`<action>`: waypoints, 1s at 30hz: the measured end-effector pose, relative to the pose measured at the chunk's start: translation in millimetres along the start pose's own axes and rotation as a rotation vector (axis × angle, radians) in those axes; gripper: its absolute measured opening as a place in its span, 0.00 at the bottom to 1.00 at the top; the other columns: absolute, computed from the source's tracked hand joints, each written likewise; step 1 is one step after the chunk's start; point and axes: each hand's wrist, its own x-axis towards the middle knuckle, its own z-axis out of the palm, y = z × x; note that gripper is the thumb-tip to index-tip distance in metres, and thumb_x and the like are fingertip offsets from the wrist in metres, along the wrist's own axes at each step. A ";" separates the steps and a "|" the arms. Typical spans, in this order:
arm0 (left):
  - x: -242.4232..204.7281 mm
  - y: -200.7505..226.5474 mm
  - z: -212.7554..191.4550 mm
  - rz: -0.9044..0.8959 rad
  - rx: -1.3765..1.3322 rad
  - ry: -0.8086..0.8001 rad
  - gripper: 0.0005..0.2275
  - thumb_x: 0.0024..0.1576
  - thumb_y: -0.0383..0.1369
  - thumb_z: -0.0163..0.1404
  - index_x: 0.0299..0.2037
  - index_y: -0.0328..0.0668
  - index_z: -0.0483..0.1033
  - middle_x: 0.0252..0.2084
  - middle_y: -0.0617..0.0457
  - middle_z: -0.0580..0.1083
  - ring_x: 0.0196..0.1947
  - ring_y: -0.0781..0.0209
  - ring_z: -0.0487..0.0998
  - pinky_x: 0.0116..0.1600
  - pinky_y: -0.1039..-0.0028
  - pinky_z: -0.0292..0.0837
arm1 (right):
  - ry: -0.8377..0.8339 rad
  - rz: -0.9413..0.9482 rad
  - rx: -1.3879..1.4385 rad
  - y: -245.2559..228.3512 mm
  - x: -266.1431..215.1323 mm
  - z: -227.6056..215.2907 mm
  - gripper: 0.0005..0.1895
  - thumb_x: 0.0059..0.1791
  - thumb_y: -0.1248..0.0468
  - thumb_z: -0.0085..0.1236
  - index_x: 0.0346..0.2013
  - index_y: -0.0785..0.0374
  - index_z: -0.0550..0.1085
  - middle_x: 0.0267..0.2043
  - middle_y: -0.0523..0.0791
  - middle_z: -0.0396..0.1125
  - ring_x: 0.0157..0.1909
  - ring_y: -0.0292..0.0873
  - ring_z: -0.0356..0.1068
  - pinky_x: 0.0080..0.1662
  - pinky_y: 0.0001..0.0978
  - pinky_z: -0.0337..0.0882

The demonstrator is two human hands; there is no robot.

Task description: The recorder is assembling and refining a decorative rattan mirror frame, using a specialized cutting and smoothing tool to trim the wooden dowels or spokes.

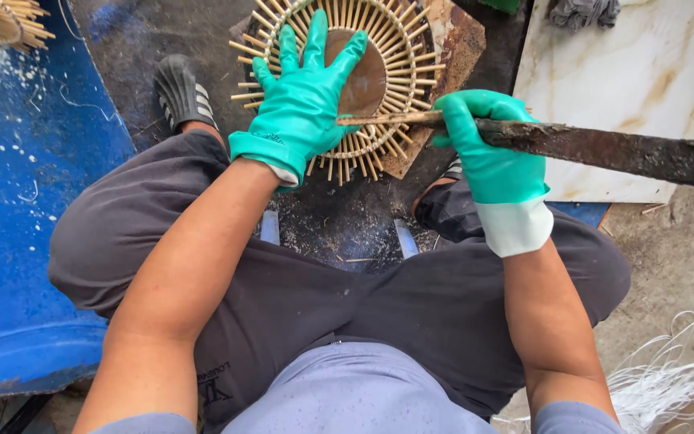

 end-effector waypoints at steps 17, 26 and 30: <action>0.5 -1.0 -13.0 -0.023 0.027 -0.015 0.49 0.47 0.51 0.67 0.76 0.78 0.44 0.79 0.40 0.36 0.75 0.22 0.39 0.66 0.20 0.42 | 0.244 0.361 -0.491 82.9 66.0 -49.1 0.19 0.48 0.57 0.74 0.37 0.67 0.75 0.30 0.43 0.72 0.26 0.35 0.72 0.28 0.27 0.75; 3.0 0.5 -12.7 -0.014 0.040 -0.038 0.48 0.48 0.50 0.67 0.76 0.79 0.44 0.79 0.40 0.35 0.76 0.23 0.36 0.66 0.19 0.40 | 0.201 0.321 -0.452 89.3 64.9 -46.7 0.19 0.48 0.56 0.74 0.38 0.67 0.74 0.30 0.42 0.71 0.28 0.34 0.72 0.30 0.27 0.77; 5.0 1.8 -11.9 -0.014 0.035 -0.023 0.48 0.48 0.49 0.67 0.76 0.79 0.44 0.79 0.40 0.35 0.75 0.23 0.36 0.66 0.20 0.39 | 0.179 0.370 -0.524 48.4 56.2 -39.9 0.19 0.49 0.55 0.73 0.38 0.66 0.75 0.30 0.43 0.71 0.27 0.36 0.71 0.29 0.28 0.74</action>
